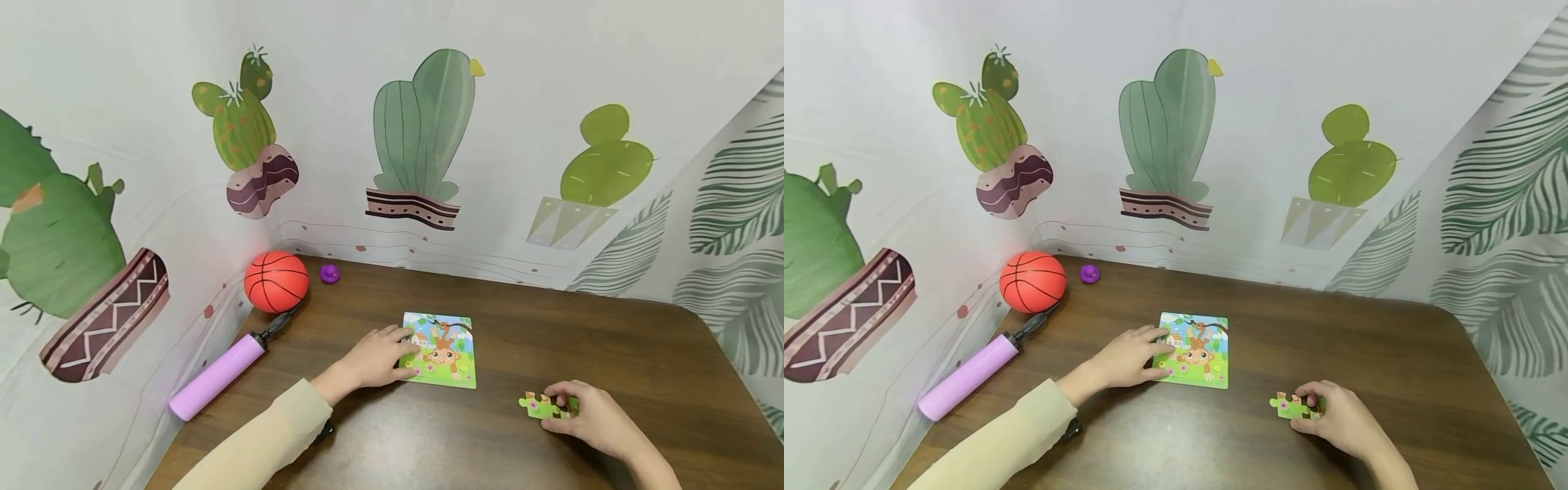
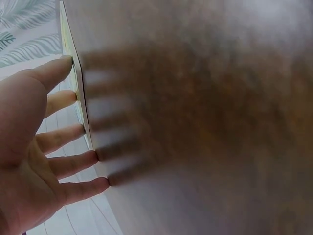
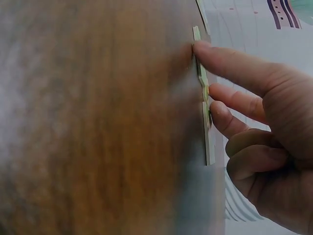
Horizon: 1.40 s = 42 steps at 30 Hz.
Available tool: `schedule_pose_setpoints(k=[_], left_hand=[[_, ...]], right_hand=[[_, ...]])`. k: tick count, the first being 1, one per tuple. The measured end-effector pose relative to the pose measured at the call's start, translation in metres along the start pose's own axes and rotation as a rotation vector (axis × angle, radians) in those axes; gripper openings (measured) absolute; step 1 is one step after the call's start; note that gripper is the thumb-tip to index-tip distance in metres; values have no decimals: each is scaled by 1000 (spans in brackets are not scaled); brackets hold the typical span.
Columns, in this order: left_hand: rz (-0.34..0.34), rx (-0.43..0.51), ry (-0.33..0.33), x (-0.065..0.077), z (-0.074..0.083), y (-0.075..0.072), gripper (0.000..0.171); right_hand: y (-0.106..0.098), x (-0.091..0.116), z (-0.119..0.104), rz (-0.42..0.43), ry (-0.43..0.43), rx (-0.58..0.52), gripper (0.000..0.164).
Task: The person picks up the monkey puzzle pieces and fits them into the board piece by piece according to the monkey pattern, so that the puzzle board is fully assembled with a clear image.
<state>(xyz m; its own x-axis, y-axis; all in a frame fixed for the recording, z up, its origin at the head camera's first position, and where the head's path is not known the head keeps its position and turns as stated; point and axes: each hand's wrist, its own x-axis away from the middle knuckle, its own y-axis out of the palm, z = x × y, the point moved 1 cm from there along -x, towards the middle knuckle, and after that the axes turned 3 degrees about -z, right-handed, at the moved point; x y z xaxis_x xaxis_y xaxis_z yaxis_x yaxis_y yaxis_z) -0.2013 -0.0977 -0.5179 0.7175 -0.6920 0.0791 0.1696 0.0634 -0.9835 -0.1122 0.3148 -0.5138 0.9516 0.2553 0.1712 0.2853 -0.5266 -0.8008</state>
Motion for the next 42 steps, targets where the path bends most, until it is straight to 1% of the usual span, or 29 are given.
schedule_pose_setpoints(k=[4, 7, 13, 15, 20, 26, 28, 33, 38, 42], left_hand=[[12, -20, 16, 0, -1, -1, 50], [2, -28, 30, 1, -1, -3, 52], [-91, -39, 47, 5, -5, -5, 63], [-108, -44, 53, 6, -6, -4, 65], [-95, -83, 87, 7, -7, -2, 63], [-89, -112, 119, 3, -9, 0, 62], [-88, -111, 133, 2, -10, 0, 61], [-90, -92, 156, 1, -13, 2, 62], [-100, -90, 168, -1, -12, 0, 60], [-107, -90, 179, -2, -11, -2, 59]], right_hand=[[-1, 1, -1, 2, 3, 11, 49], [0, 2, 0, 4, -3, 35, 50], [2, 5, 1, 22, -27, 61, 52], [3, 5, 1, 22, -32, 61, 51], [7, 4, 0, 37, -61, 63, 54], [7, 4, -1, 36, -85, 52, 43], [7, 4, -2, 32, -77, 49, 43], [8, 3, -4, 31, -27, 56, 47], [8, 2, -5, 21, -6, 49, 42], [7, 1, -5, 10, 1, 49, 43]])
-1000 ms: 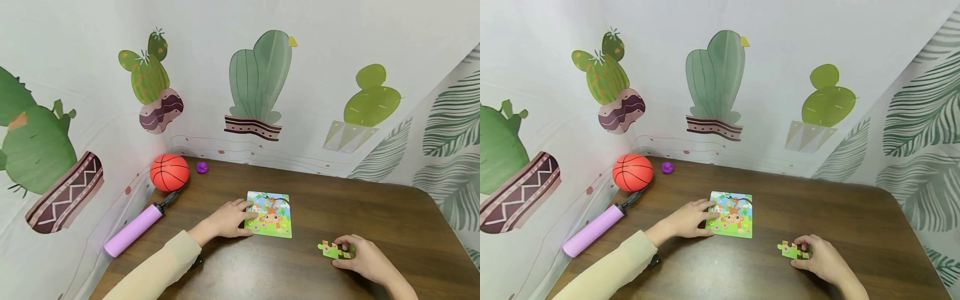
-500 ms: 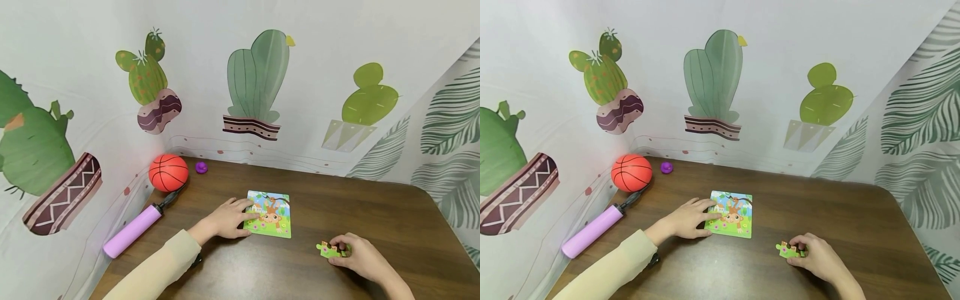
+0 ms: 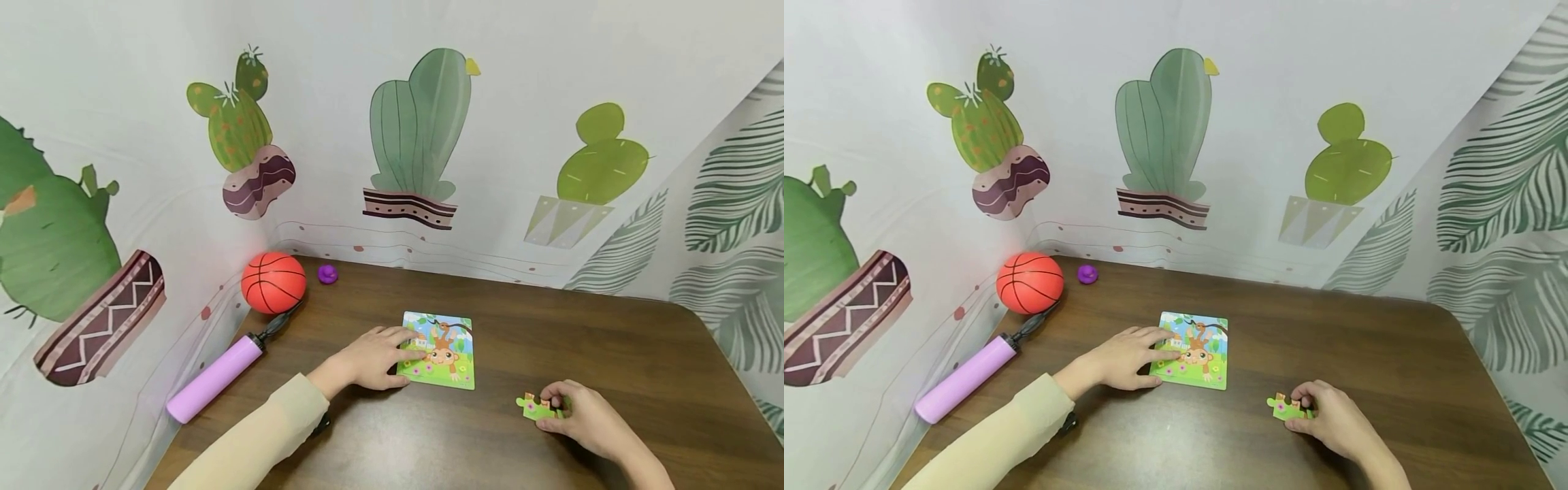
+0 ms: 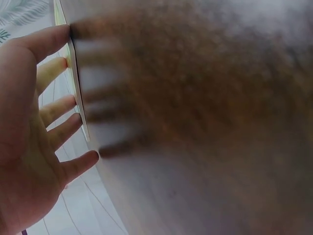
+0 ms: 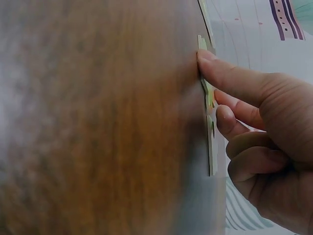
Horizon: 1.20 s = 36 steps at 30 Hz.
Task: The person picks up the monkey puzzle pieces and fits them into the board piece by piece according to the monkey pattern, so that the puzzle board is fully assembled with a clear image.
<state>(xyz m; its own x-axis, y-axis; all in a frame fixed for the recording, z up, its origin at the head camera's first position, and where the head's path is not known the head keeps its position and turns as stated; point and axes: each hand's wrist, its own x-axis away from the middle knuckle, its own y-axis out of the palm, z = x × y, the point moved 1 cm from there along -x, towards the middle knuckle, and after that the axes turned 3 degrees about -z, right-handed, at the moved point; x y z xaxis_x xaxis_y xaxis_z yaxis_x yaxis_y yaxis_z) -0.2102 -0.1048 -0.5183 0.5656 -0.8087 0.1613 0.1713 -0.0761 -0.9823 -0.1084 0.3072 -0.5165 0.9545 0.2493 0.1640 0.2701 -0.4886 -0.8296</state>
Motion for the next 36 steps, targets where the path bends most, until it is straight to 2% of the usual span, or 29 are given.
schedule_pose_setpoints(k=[8, 14, 19, 23, 28, 32, 36], left_hand=[[4, 3, 12, 1, -1, 2, 57], [9, -12, 22, 1, -1, 1, 56], [-1, -24, 14, -2, 0, -2, 59], [-12, -15, -4, -2, 2, -3, 61], [-2, -6, -5, -3, 2, -2, 61], [-2, -13, -3, -2, 1, -2, 60], [-10, -9, -2, -1, 0, -1, 59]], right_hand=[[1, 1, -1, 21, -8, 18, 44], [2, 2, -2, 28, -16, -26, 42], [2, 4, -1, 80, -51, -53, 39], [2, 5, -1, 122, -81, -54, 30], [3, 2, -1, 152, -136, -118, 17], [7, -7, -5, 198, -184, -195, 15], [13, -20, -17, 225, -173, -282, 10]])
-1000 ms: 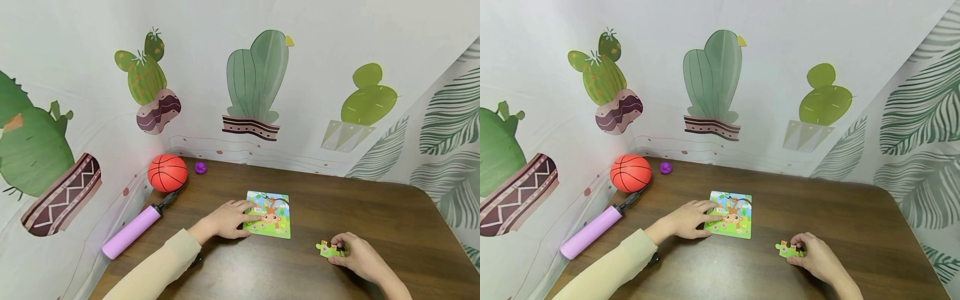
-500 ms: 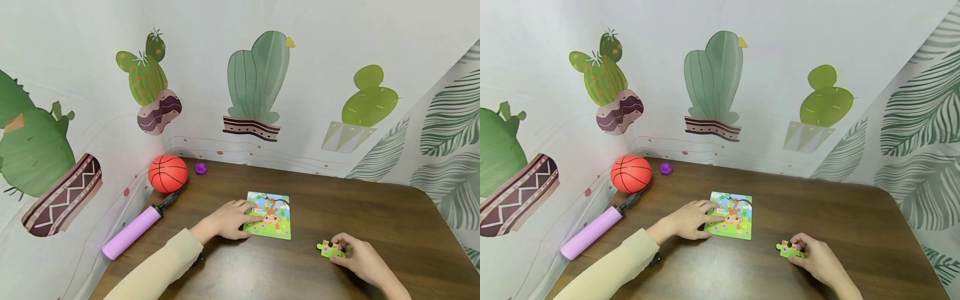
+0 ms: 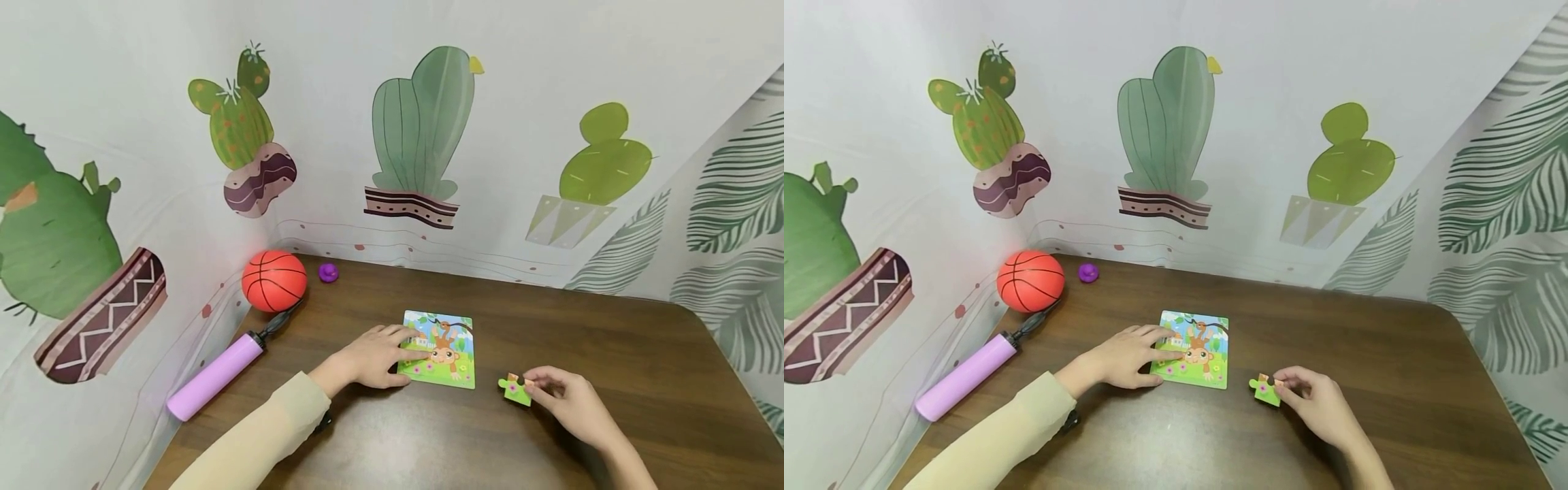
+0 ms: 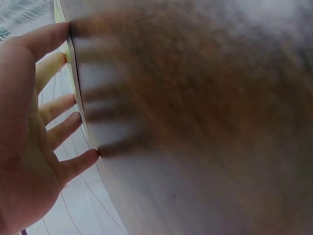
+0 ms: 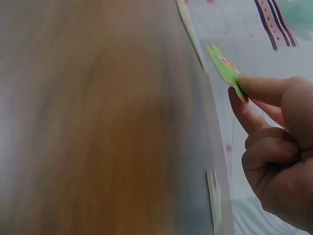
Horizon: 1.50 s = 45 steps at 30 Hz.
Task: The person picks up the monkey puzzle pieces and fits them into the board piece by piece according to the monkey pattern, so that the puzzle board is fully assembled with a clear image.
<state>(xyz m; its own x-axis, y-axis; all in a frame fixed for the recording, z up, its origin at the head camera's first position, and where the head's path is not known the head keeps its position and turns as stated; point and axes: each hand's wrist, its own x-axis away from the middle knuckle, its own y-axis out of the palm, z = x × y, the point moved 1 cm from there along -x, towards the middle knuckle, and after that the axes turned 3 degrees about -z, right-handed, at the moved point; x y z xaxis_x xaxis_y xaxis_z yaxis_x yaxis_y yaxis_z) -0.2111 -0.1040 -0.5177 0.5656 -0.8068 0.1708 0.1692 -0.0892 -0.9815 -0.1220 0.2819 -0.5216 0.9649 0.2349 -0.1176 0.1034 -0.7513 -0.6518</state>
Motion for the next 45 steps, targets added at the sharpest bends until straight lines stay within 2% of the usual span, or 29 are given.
schedule_pose_setpoints(k=[5, 11, 18, 24, 27, 35, 45], left_hand=[[-3, 18, 8, 3, 0, -1, 55], [26, 55, 59, 5, -1, -3, 49], [34, 108, 67, 8, -5, -4, 44], [53, 99, 82, 10, -6, -4, 43], [55, 94, 78, 11, -7, -3, 46], [6, 152, 62, 17, -9, -4, 53], [11, 108, 69, 18, -7, -2, 59]], right_hand=[[19, -23, -14, -5, 26, -104, 10], [45, -48, -32, -45, 34, -185, 12], [71, -69, -49, -105, 68, -229, 12], [90, -80, -56, -140, 98, -226, 11], [95, -82, -58, -147, 110, -231, 11], [100, -86, -59, -157, 142, -232, 7], [104, -89, -65, -130, 188, -161, 4]])
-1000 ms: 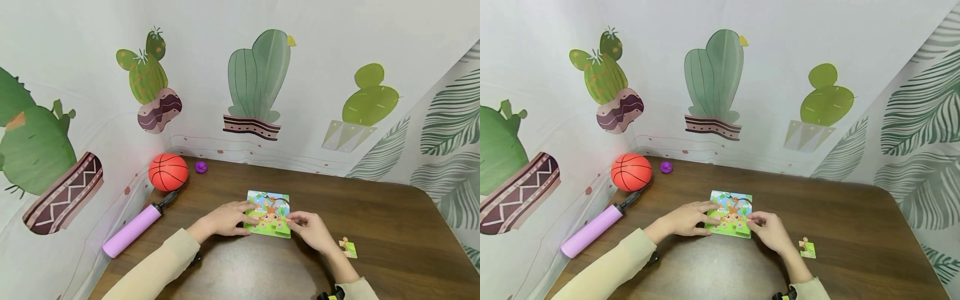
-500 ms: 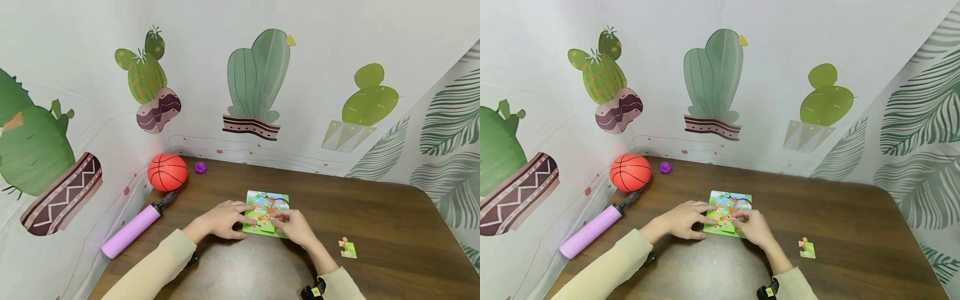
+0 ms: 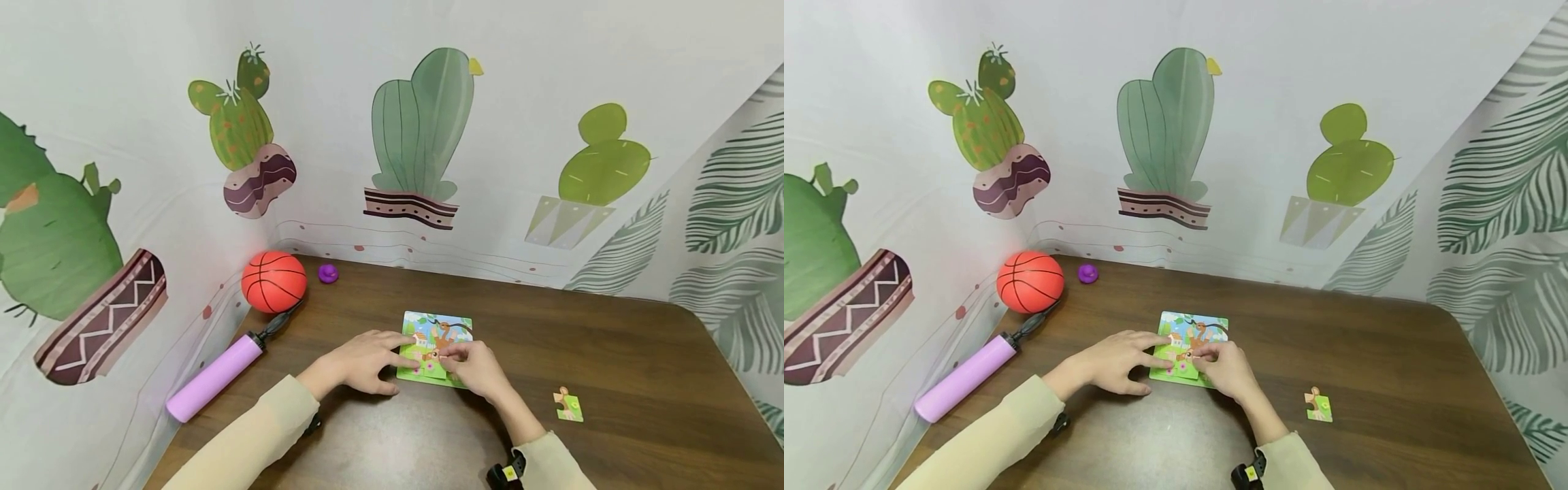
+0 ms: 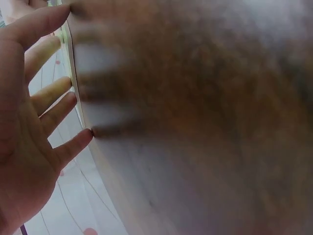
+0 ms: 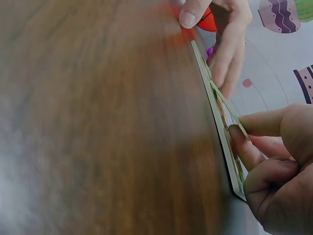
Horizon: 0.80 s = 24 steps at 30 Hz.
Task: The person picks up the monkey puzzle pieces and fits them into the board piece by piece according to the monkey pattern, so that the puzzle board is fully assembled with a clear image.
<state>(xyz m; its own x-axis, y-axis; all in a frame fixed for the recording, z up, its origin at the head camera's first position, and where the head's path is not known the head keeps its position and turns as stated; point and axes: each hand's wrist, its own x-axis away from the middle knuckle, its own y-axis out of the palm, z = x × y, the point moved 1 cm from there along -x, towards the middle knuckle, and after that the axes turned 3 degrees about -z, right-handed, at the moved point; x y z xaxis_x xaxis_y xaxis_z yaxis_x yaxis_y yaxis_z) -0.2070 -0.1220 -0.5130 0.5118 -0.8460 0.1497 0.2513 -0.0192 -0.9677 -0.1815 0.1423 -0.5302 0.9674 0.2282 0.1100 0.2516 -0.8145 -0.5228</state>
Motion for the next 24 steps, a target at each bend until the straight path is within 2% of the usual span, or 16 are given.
schedule_pose_setpoints(k=[5, 12, 21, 24], left_hand=[[-21, -25, -11, -1, 3, -1, 61], [-29, -23, -20, 0, 5, -5, 59], [-27, -26, -25, -1, 8, -5, 59], [-22, -22, -17, -3, 11, -4, 59]], right_hand=[[0, 1, -1, 12, 12, 36, 4], [-9, 5, 0, 15, 14, 141, 9], [-20, 11, 5, -61, -99, 236, 5], [-20, 12, 7, -67, -109, 236, 6]])
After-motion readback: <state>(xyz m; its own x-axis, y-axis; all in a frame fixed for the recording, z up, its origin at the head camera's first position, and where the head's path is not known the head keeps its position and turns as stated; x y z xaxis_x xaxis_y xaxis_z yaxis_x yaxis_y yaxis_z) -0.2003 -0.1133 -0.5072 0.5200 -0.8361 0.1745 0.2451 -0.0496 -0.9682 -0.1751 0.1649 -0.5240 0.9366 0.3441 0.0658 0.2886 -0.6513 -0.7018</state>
